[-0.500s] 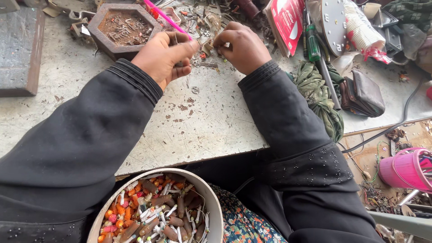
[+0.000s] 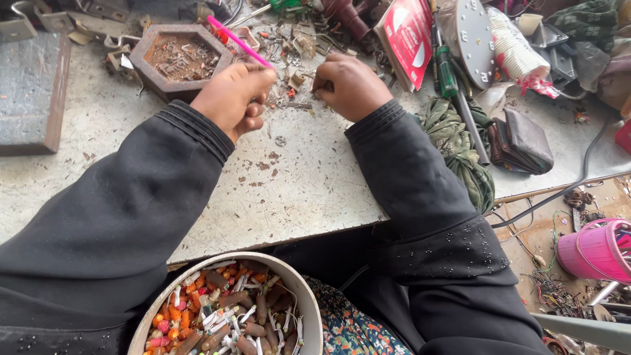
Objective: The person assembles small electronic components on a cluttered workbench. They use a pink pen-like tool to manipulate wires and connectors, placing them into a hexagonal mold and a white bowl filled with similar parts.
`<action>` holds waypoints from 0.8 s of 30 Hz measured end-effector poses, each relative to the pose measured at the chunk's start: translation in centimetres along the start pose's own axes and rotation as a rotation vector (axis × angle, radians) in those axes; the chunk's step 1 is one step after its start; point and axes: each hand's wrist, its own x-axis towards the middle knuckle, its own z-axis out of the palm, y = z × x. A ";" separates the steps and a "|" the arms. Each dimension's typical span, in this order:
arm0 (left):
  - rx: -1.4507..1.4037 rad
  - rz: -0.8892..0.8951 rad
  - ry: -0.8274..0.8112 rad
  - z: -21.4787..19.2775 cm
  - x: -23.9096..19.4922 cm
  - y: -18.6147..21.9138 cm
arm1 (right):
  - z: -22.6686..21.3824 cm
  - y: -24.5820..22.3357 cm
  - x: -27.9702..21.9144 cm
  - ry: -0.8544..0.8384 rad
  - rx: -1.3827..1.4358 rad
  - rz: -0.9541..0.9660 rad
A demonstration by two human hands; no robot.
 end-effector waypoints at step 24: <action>0.063 0.022 -0.027 0.0 0.5 -0.7 | 0.9 -1.4 0.5 0.260 0.112 -0.007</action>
